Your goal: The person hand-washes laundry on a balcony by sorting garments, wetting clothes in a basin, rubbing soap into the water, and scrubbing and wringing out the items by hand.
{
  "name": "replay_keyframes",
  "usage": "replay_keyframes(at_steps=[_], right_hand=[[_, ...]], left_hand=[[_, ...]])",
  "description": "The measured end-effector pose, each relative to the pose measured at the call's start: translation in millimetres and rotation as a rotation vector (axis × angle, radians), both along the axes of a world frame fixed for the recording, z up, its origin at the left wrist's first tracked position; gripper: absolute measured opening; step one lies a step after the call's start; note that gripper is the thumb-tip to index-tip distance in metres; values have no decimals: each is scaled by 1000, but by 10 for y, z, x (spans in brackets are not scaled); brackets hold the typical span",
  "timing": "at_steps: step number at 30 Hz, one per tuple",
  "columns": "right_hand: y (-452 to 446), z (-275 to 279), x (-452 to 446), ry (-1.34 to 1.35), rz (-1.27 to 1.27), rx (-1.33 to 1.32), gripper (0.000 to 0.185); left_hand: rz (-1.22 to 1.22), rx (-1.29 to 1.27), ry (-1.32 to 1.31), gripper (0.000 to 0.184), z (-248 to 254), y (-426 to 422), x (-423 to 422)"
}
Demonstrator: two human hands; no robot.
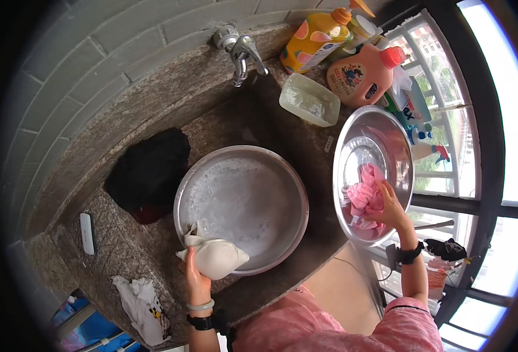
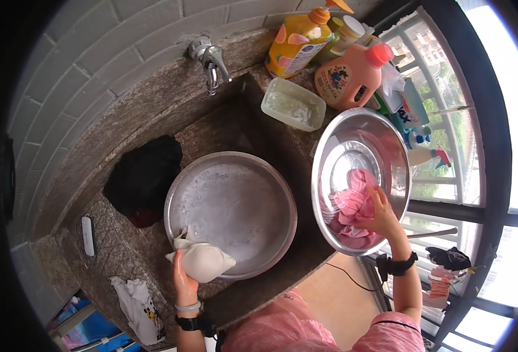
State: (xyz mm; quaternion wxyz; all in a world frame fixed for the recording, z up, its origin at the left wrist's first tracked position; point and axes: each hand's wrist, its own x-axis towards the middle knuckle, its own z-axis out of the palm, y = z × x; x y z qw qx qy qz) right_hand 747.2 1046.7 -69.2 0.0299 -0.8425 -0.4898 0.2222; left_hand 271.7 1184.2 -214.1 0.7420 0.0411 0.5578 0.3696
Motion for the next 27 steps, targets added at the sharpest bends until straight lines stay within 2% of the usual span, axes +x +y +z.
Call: replay_keyframes(at_steps=[2,3,4,6,8,10,11,14,16,17,20,27], right_hand=[[34,-67,26,-201,4,-134,81],[57,-99,61,-102,-67,-3,58],[47,-95,77,-101,-56,-3,58],[18,-98,111,-13,-233,-9,45],[-57,-36,174,165,-318,145,40],[104,265,-18,363,-488,243,43],[111,364,-31,434,-474,323,45],[247,805,-256,674,-759,589,67],[351,1030,-376,800,-729,784,77],[355,1187,-387,879,-614,730,68],[449,1379,-698,977,-407,764,66],[1008,952,-1472,1199,-87,695,61]], left_hand=[[24,7,-3,44,-17,-35,-18],[58,-16,-74,43,-24,-48,-37],[91,-39,-145,42,-24,-61,-61],[122,-45,-161,42,-13,-60,-96],[160,-53,-165,42,-4,-73,-160],[149,-88,-158,40,-36,-115,-221],[165,-108,-148,38,-72,-142,-245],[149,-97,-138,37,-70,-195,-275],[151,-105,-133,37,16,-192,-255],[164,-105,-155,36,28,-201,-252],[199,-98,-171,36,-50,-274,-258],[223,-65,-199,33,94,-318,-334]])
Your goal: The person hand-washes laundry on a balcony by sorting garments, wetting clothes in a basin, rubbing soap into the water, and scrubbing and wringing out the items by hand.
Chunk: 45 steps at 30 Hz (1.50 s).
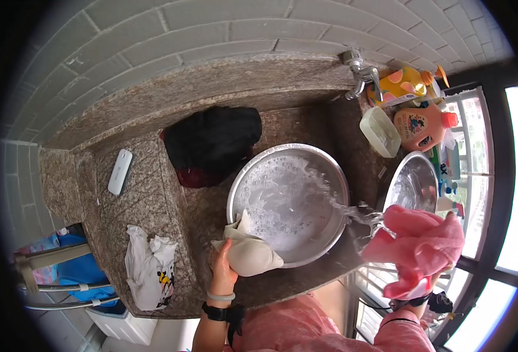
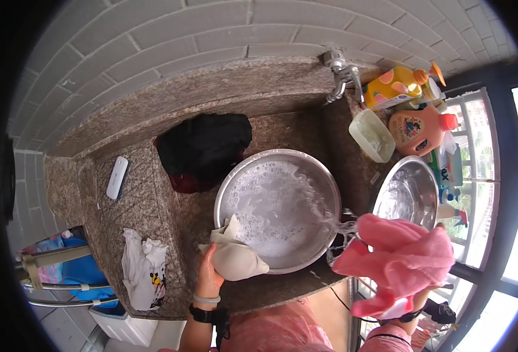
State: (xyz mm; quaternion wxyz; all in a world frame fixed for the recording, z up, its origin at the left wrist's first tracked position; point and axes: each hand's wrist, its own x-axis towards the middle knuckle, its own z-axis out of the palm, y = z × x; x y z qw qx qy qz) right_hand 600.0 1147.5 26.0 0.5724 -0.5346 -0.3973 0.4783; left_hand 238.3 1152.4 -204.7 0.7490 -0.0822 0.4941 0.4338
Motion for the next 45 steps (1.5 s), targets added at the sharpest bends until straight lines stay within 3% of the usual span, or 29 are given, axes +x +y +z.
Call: replay_keyframes(at_steps=[6,7,11,17,21,23,24,25,28,30,32,33,34,36,37,39,45], right_hand=[[408,-486,-438,31,117,-50,57],[496,-575,-540,31,94,-68,48],[736,-982,-673,-81,107,-316,40],[865,-2030,-653,-480,130,-306,45],[772,-2466,-672,-972,113,-141,56],[588,-2448,-668,-903,-15,-70,64],[467,-2332,-639,-718,-12,-196,68],[330,-2196,-641,-518,-10,-306,73],[-356,-1889,-454,660,15,-281,81],[-595,-1739,-416,769,-61,-223,83],[-1023,-1595,-322,1147,-371,-72,77],[-1126,-1433,-215,1279,-636,-125,66],[-1083,-1287,-157,1184,-951,-7,55],[-1475,-1401,266,1226,-821,-196,36],[-1650,-1535,375,574,-786,-401,25],[-1682,-1559,299,408,-938,-342,12],[-1741,-1719,220,597,-1015,-128,2]], left_hand=[[-27,4,89,31,-16,-168,-53],[-15,2,92,31,-19,-187,-59],[19,-56,62,28,-34,-259,-75],[36,-59,40,25,51,-294,-87],[31,-47,28,27,21,-303,-71],[13,-69,9,29,-82,-365,-105],[-5,-65,22,30,-32,-340,-77],[-19,-56,44,31,4,-313,-72],[-58,-47,54,33,-87,-332,-96],[-70,-37,65,33,-60,-289,-66],[-149,-16,90,36,-11,-223,-26],[-154,-20,107,36,13,-197,-9],[-172,-20,98,37,28,-163,11],[-201,-21,104,38,62,-82,71],[-206,-18,120,38,69,-61,96],[-211,-30,53,39,67,-36,146],[-213,-36,53,38,150,-100,134]])
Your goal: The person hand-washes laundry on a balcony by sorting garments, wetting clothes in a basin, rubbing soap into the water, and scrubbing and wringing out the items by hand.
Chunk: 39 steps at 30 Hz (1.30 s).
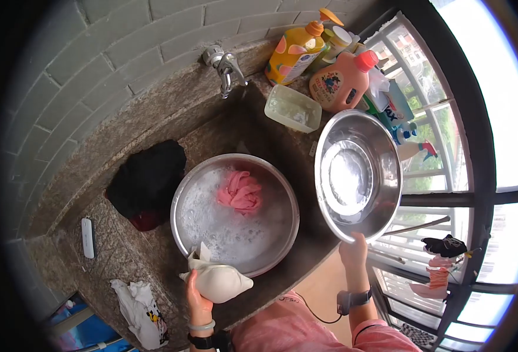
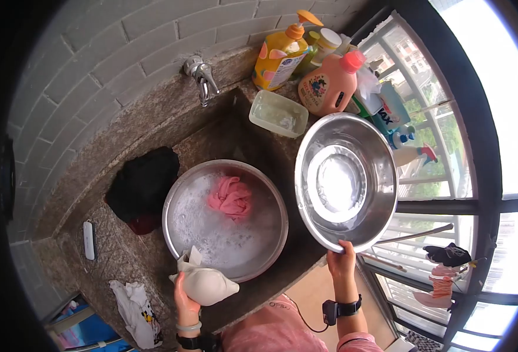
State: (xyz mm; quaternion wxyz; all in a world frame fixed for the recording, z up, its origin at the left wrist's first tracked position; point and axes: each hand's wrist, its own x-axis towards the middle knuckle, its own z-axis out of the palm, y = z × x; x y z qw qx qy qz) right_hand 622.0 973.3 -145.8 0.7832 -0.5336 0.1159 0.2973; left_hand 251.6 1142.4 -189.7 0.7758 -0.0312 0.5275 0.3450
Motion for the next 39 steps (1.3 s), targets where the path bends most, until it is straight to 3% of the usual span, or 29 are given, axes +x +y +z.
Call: replay_keyframes(at_steps=[4,7,11,14,16,20,23,24,26,30,32,35,36,39], right_hand=[[188,195,-172,-14,-71,-121,1],[38,322,-255,-27,68,-188,1],[-120,406,-371,-41,46,-221,2],[-166,566,-457,-45,138,-302,9],[-535,432,-352,-103,247,-214,20],[-230,1019,-517,-63,246,-380,28],[175,1662,-409,449,321,-297,26],[258,1697,-354,542,210,-327,24],[494,1922,-276,762,319,-271,23],[1042,2110,-333,762,600,-319,28],[1361,2142,-356,764,579,-305,31],[1849,2170,-320,1107,748,-258,57],[1986,2199,-345,1087,864,-246,57],[2327,2228,-445,1096,909,-348,56]], left_hand=[[-6,-17,-4,38,79,-50,-72],[32,-31,18,37,41,-107,-165],[72,-52,36,33,99,-104,-149],[73,-24,30,31,39,-144,-184],[73,-43,13,32,19,-164,-175],[55,-11,8,32,95,-168,-175],[79,-9,25,33,99,-206,-213],[93,-4,22,33,103,-216,-223],[112,-10,7,34,105,-224,-237],[148,14,-56,33,172,-198,-246],[154,7,-3,32,182,-199,-242],[204,-19,-69,31,-37,-309,-239],[229,-19,-73,31,-79,-343,-234],[245,-22,-91,30,-21,-341,-190]])
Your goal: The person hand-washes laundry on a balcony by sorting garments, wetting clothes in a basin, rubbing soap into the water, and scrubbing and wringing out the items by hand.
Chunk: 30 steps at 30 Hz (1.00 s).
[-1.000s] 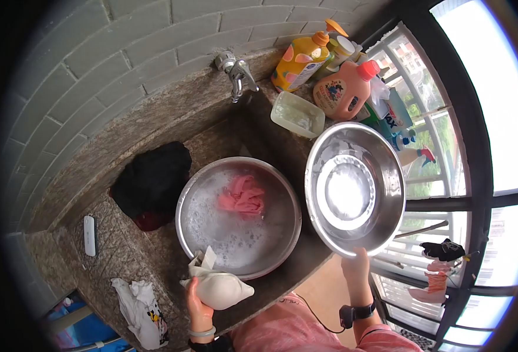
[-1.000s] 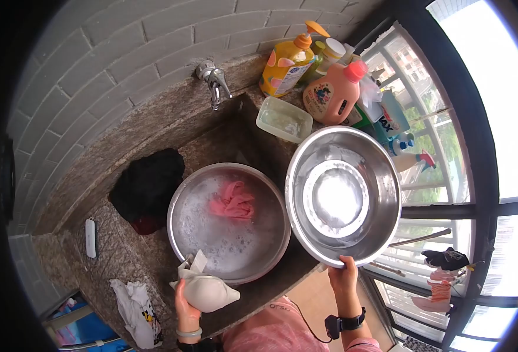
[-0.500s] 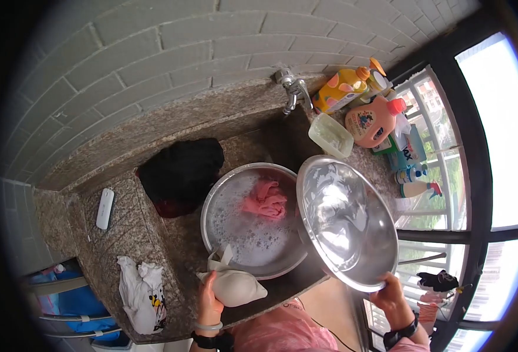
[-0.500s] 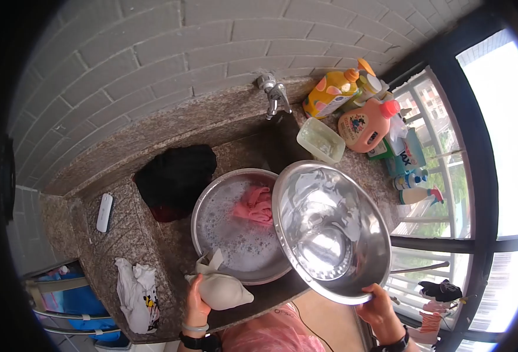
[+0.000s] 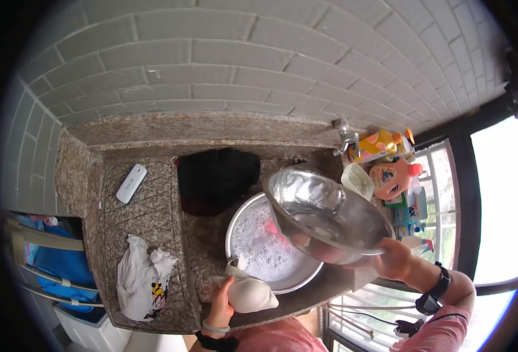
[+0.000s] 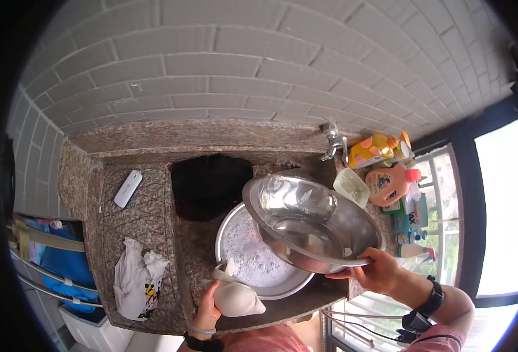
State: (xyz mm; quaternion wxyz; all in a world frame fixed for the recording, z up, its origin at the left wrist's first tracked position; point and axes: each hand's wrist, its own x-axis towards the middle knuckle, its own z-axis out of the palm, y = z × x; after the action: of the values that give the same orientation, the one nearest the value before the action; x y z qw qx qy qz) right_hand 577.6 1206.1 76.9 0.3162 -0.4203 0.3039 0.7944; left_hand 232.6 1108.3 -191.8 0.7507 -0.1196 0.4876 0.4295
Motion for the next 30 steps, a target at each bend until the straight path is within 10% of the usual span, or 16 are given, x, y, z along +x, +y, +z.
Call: replay_keyframes(at_steps=[9,30], right_hand=[[856,19,-538,-509,373,159,44],[830,37,-989,-598,702,56,29]], left_hand=[[110,-21,-31,32,62,12,78],[25,127,-238,29,106,-216,303]])
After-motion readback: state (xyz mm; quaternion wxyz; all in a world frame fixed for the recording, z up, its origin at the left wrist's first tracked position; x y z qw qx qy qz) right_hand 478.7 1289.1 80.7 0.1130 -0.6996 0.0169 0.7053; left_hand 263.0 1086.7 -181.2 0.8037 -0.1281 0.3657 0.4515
